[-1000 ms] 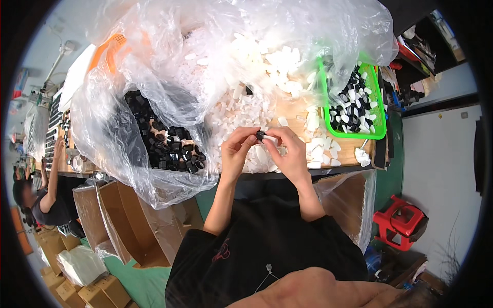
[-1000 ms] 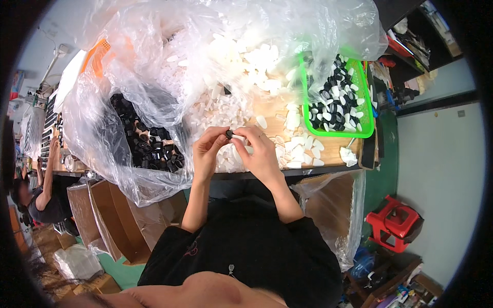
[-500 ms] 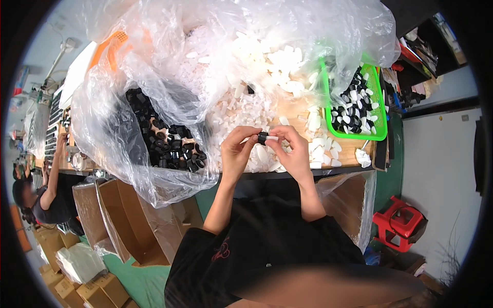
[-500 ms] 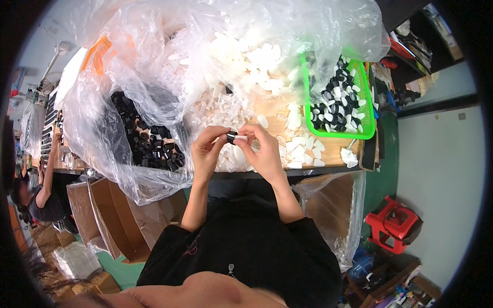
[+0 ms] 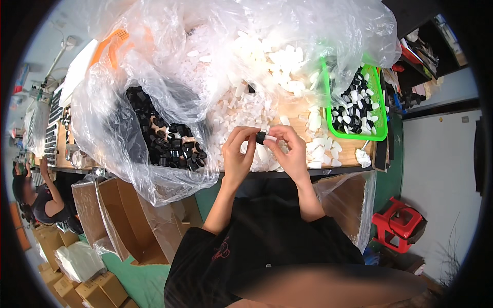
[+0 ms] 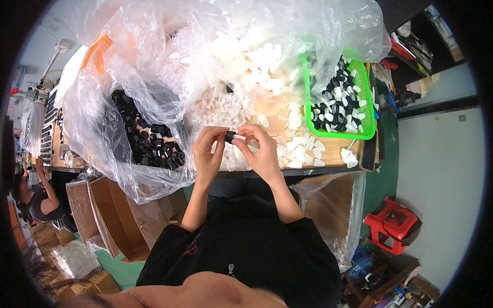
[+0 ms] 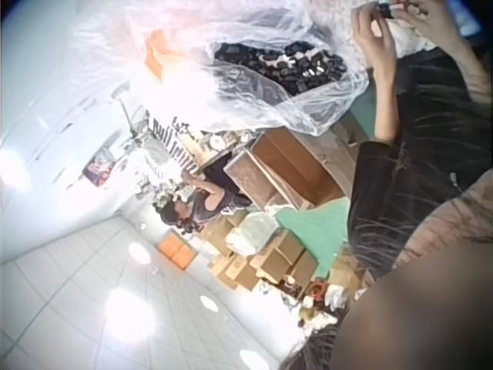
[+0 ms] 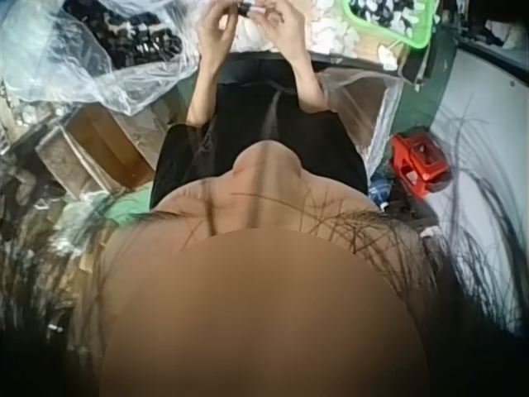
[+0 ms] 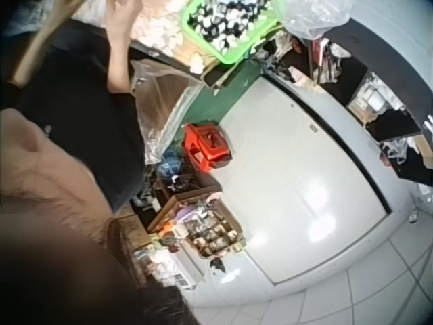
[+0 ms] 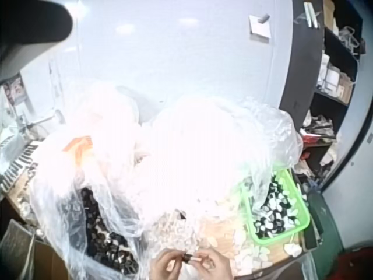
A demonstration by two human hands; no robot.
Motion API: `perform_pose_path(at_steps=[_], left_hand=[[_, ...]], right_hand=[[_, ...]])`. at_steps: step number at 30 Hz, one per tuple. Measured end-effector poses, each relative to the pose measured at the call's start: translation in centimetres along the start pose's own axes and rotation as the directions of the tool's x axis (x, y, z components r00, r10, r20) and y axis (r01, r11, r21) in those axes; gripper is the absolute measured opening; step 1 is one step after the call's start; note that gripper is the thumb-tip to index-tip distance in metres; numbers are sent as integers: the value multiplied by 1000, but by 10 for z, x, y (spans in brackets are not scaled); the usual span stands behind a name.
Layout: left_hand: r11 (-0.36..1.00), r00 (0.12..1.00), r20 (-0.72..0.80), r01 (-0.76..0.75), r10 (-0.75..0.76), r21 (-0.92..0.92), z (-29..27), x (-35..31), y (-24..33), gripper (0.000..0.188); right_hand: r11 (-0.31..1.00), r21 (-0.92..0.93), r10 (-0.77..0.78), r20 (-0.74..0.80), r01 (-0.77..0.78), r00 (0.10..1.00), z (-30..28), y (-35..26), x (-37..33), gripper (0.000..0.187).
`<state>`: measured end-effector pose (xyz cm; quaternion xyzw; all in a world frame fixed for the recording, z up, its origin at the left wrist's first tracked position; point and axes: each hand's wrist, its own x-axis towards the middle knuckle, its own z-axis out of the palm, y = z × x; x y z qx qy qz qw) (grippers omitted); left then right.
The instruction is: Assembling small white foam inserts into black plastic cylindrical components at a workbench.
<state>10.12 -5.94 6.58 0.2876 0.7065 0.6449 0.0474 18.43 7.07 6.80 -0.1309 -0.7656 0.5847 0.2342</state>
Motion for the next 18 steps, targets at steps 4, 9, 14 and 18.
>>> perform_pose_path(at_steps=[4, 9, 14, 18], left_hand=[[1000, 1000, -17, -7, 6, -8, 1, -1, 3, 20], [990, 994, -7, 107, -108, -92, 3, -3, 6, 16], [925, 977, 55, 212, -205, -314, -3, 1, 0, 12], [991, 987, 155, 68, -50, -113, -6, 0, -5, 12]], right_hand=[[980, 180, 73, 37, -79, 997, 1, -4, -1, 29], [970, 216, 96, 61, -107, 994, -2, 9, -5, 31], [955, 275, 103, 51, -113, 993, -6, 6, -4, 30], [948, 307, 80, 36, -87, 996, -5, 3, -2, 28]])
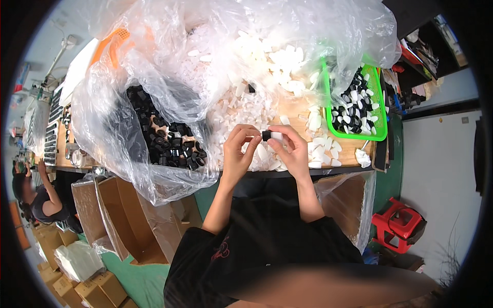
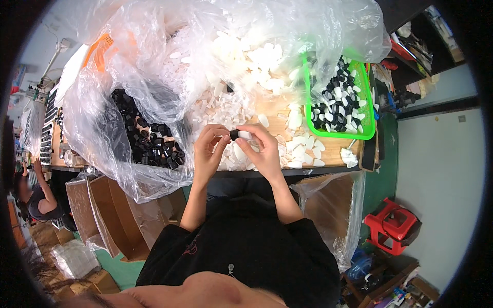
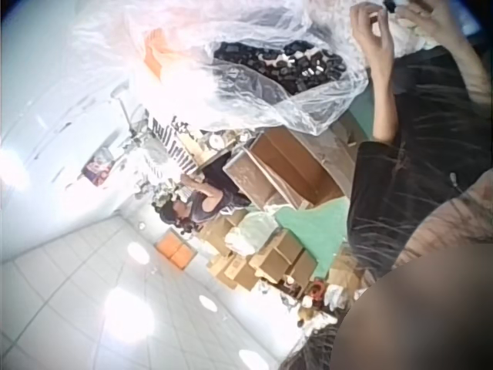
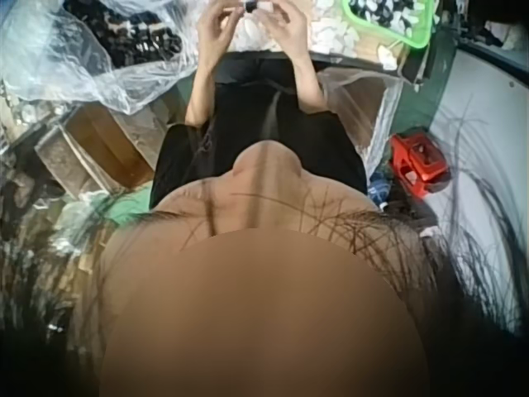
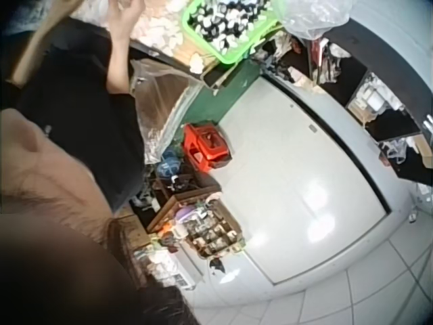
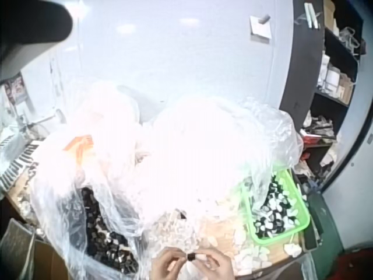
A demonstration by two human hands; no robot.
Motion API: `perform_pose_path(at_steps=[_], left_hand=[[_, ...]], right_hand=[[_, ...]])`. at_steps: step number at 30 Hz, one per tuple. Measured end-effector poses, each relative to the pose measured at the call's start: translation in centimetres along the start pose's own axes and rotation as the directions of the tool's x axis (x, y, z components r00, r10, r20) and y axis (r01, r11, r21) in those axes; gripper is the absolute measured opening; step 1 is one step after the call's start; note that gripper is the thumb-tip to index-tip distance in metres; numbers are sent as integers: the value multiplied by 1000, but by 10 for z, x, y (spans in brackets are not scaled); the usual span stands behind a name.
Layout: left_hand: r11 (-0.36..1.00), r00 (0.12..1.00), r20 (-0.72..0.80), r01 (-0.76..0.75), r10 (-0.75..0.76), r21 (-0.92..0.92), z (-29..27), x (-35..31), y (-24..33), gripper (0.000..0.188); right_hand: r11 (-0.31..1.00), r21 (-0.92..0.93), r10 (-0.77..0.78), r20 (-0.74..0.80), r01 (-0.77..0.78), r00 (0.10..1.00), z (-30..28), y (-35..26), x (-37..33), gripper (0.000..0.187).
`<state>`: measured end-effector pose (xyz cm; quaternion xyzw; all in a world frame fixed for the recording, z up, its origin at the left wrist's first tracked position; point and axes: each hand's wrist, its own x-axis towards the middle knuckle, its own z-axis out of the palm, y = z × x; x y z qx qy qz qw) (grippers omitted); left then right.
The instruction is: Assembling small white foam inserts into black plastic cylindrical components at a workbench.
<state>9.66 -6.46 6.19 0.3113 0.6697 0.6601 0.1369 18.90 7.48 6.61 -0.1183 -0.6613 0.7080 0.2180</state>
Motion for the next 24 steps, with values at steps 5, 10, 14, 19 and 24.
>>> perform_pose_path(at_steps=[5, 10, 14, 19, 24], left_hand=[[975, 996, -26, 81, -88, -208, 6, -4, 0, 5], [852, 988, -131, 4, -85, -523, 12, -9, -5, 5], [840, 994, -98, -14, -47, -543, 11, -11, -13, 4], [933, 1000, -7, -20, 18, -361, 7, -2, -8, 7], [893, 1000, 2, 20, -22, -450, 10, -8, -15, 7]], right_hand=[[992, 122, 12, -50, -6, 999, 9, -8, -3, 40], [989, 102, -96, -84, 105, 992, 9, -5, -6, 40], [993, -1, -118, -92, 118, 989, 9, -10, -5, 29], [997, -20, -73, -61, 72, 995, 7, -17, -5, 22], [1000, -1, -14, -52, 13, 999, 2, -13, -4, 18]])
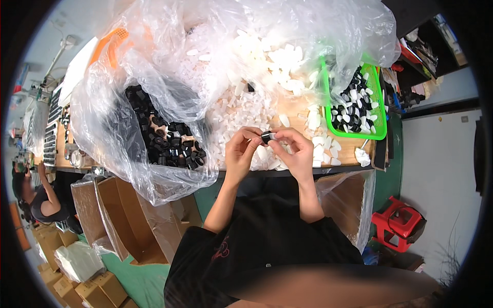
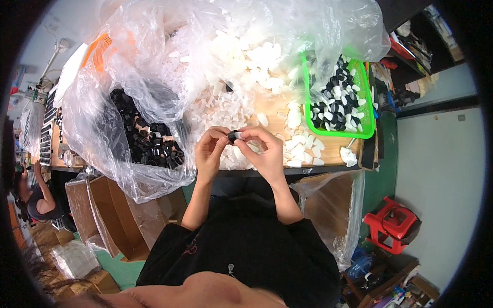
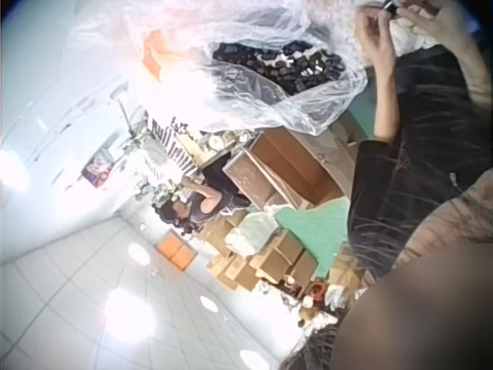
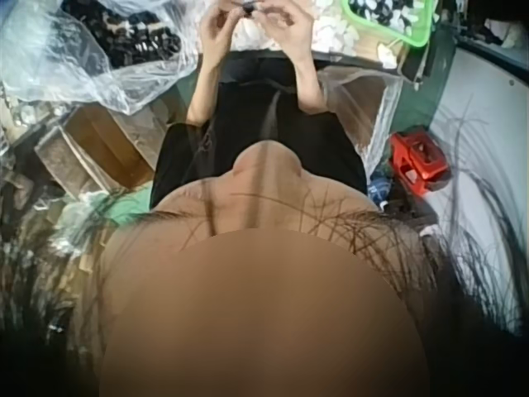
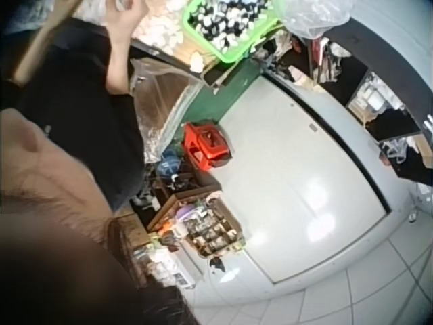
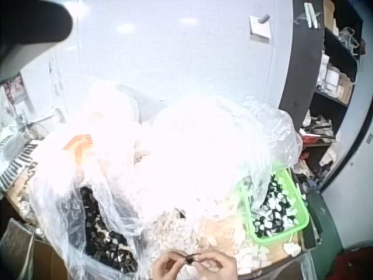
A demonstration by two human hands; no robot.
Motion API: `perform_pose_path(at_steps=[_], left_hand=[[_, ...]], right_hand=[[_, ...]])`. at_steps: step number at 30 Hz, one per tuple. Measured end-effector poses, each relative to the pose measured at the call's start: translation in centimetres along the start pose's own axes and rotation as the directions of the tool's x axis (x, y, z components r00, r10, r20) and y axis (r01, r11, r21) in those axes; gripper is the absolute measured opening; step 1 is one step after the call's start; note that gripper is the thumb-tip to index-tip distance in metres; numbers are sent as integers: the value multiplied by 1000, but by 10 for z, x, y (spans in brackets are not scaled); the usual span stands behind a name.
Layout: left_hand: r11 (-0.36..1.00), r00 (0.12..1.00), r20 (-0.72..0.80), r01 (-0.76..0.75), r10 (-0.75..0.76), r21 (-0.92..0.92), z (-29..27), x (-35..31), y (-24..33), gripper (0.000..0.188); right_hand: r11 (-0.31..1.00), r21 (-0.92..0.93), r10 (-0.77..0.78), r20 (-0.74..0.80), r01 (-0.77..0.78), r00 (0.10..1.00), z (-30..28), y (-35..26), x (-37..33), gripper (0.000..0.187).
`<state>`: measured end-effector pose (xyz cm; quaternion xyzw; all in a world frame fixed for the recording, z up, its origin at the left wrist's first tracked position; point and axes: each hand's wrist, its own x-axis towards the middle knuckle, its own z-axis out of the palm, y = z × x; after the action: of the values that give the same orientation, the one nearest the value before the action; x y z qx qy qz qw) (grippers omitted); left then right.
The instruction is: Assembling small white foam inserts into black plastic cylindrical components at a workbench.
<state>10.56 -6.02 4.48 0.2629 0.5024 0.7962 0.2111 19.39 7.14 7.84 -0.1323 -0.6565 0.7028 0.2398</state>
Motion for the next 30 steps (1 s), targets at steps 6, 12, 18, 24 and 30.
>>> perform_pose_path(at_steps=[6, 12, 18, 24, 30], left_hand=[[959, 992, -115, 10, -45, -284, 11, -10, -5, 11], [966, 991, -70, 96, -116, -239, 6, -1, 6, 18], [989, 995, -60, 84, -78, 119, 13, 7, 20, 8], [871, 992, -96, -23, 80, 490, 15, 3, 19, 9], [954, 987, -5, 154, -158, 256, 1, 5, 9, 17]], right_hand=[[989, 151, 5, -9, -4, 1000, -1, 2, 0, 17], [987, 160, 32, 4, -32, 999, -7, 4, 2, 12], [971, 209, 115, 18, -116, 993, -4, 5, 3, 16], [978, 168, 128, -4, -126, 992, -1, 8, 4, 16], [998, -70, 16, 96, -9, 995, -10, 20, 3, 15]])
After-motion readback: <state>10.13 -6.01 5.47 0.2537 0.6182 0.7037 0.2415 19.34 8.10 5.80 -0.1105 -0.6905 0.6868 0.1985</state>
